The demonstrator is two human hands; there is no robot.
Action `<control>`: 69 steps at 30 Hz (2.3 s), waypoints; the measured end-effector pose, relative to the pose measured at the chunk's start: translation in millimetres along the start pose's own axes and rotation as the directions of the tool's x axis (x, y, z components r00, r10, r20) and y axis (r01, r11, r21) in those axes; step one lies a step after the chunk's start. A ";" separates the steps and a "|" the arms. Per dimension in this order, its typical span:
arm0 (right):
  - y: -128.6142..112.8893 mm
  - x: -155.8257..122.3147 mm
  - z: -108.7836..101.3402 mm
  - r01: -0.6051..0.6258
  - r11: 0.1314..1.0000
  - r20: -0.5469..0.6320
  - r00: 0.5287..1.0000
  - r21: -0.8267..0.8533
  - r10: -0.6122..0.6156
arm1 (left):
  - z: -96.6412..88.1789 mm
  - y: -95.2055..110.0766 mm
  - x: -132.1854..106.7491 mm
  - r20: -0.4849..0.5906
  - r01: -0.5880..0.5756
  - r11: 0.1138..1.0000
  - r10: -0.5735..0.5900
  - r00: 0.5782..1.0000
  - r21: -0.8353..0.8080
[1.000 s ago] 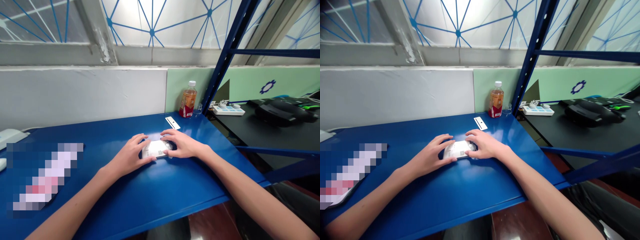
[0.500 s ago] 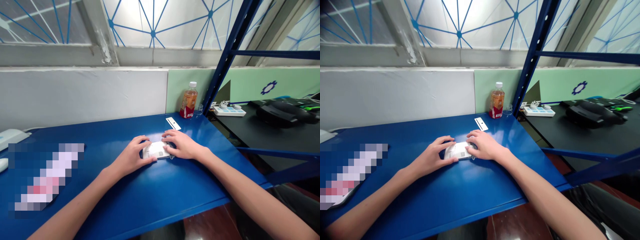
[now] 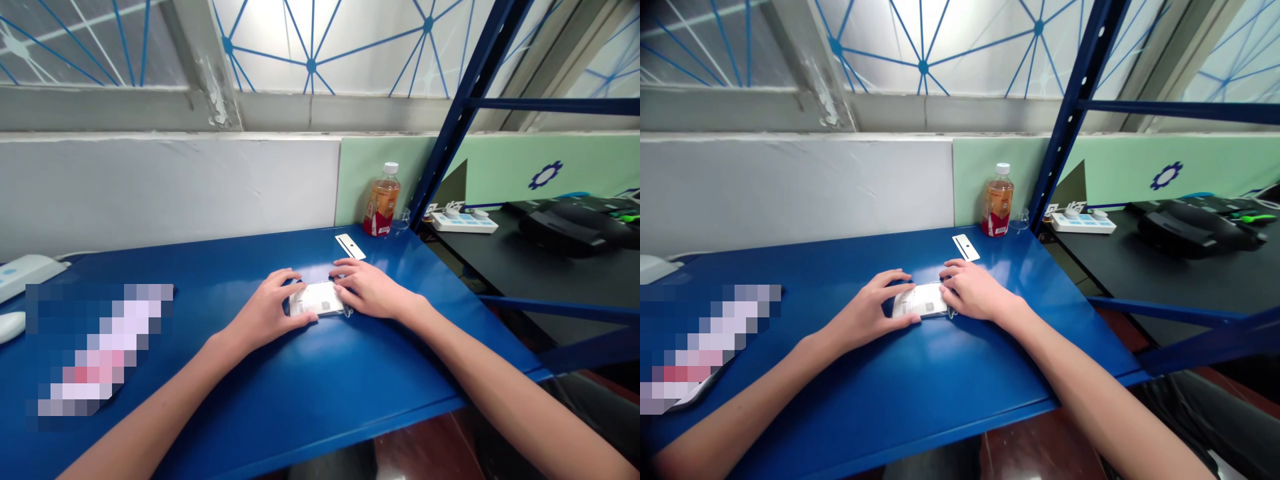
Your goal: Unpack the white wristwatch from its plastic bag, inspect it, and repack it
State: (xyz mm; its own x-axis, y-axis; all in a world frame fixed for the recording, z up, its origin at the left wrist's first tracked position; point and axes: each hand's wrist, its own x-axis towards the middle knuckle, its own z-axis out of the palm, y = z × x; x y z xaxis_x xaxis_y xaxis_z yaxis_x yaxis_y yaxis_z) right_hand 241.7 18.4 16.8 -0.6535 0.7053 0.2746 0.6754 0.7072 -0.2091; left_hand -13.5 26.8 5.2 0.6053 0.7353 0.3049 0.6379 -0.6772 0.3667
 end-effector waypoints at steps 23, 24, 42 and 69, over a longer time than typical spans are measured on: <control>6.4 2.0 -8.4 0.043 0.984 0.089 0.994 0.172 -0.059 | -1.6 2.9 1.4 0.008 0.017 1.000 -0.017 1.000 -0.023; 6.7 1.8 -8.8 0.047 0.983 0.087 0.994 0.178 -0.063 | -1.8 3.3 1.4 0.007 0.018 1.000 -0.018 1.000 -0.025; 28.3 -4.9 -12.2 -0.037 0.978 0.040 0.999 0.203 0.030 | -12.8 2.9 0.0 0.077 0.009 0.997 -0.015 0.997 0.072; 26.1 -3.9 -19.4 -0.026 0.966 -0.024 0.999 0.259 0.033 | 3.8 6.3 5.9 0.029 -0.006 1.000 0.006 1.000 -0.001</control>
State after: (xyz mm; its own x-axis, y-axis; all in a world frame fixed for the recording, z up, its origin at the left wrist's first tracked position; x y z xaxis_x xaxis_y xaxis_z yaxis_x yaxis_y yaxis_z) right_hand 268.5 33.2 28.5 -0.6224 0.7269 0.2903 0.5803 0.6774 -0.4520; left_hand -4.1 26.7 5.9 0.6225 0.7303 0.2813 0.6340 -0.6813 0.3659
